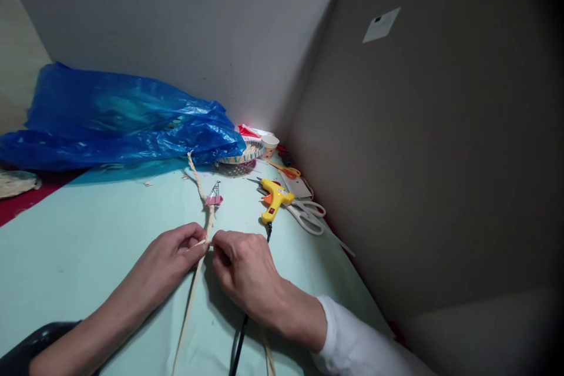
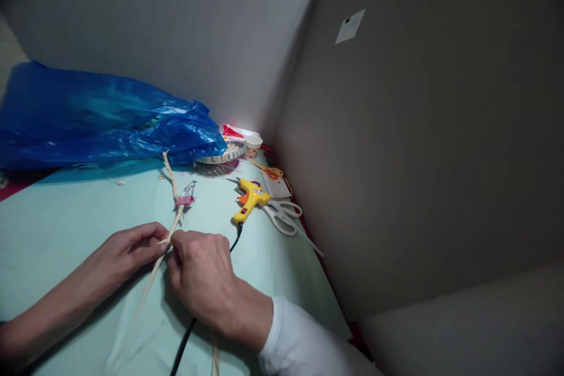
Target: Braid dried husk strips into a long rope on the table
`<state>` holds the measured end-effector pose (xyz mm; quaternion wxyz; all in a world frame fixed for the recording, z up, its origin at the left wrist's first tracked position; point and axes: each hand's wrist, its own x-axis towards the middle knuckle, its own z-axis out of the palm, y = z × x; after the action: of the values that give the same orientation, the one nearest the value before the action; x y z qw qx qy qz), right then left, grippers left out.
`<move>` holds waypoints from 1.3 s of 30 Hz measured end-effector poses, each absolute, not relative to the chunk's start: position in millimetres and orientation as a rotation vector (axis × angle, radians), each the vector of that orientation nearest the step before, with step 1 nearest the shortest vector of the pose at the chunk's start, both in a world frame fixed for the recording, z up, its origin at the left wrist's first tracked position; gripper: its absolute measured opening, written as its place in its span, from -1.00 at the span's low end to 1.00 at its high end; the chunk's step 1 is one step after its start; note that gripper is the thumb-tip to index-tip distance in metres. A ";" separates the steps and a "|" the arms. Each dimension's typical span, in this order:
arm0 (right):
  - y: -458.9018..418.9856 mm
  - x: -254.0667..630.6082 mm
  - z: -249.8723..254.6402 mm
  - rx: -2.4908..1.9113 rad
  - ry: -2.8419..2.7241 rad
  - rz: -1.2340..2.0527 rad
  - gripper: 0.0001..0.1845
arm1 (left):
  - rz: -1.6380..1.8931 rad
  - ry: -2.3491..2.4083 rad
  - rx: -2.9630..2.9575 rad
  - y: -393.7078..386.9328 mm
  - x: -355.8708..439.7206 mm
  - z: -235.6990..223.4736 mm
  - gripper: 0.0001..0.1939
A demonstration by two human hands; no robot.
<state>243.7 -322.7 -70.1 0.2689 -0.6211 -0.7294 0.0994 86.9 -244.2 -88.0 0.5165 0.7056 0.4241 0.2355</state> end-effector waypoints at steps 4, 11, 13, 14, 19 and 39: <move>-325.0 241.4 -68.1 -1.708 -2.180 0.082 -0.89 | 0.603 1.007 1.524 -254.7 92.4 -85.2 -0.72; -329.0 240.3 -63.2 -1.719 -2.262 -0.014 -0.86 | 0.613 0.987 1.364 -259.4 97.5 -76.8 -0.69; -329.6 241.5 -63.6 -1.721 -2.232 0.025 -0.86 | 0.637 0.987 1.414 -258.3 97.7 -74.8 -0.70; -329.7 242.0 -63.9 -1.731 -2.213 0.044 -0.87 | 0.645 0.983 1.440 -258.0 97.5 -74.4 -0.71; -331.4 238.1 -66.8 -1.785 -2.245 -0.030 -0.91 | 0.614 1.063 1.497 -260.0 95.4 -77.7 -0.71; -345.9 221.3 -68.7 -1.634 -2.242 -0.140 -0.59 | 0.543 1.049 1.183 -259.8 85.6 -85.8 -0.59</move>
<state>221.3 -345.9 -68.7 0.1812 -0.5785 -0.7938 -0.0494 85.6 -259.8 -85.8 0.6704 0.5250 0.4656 0.2412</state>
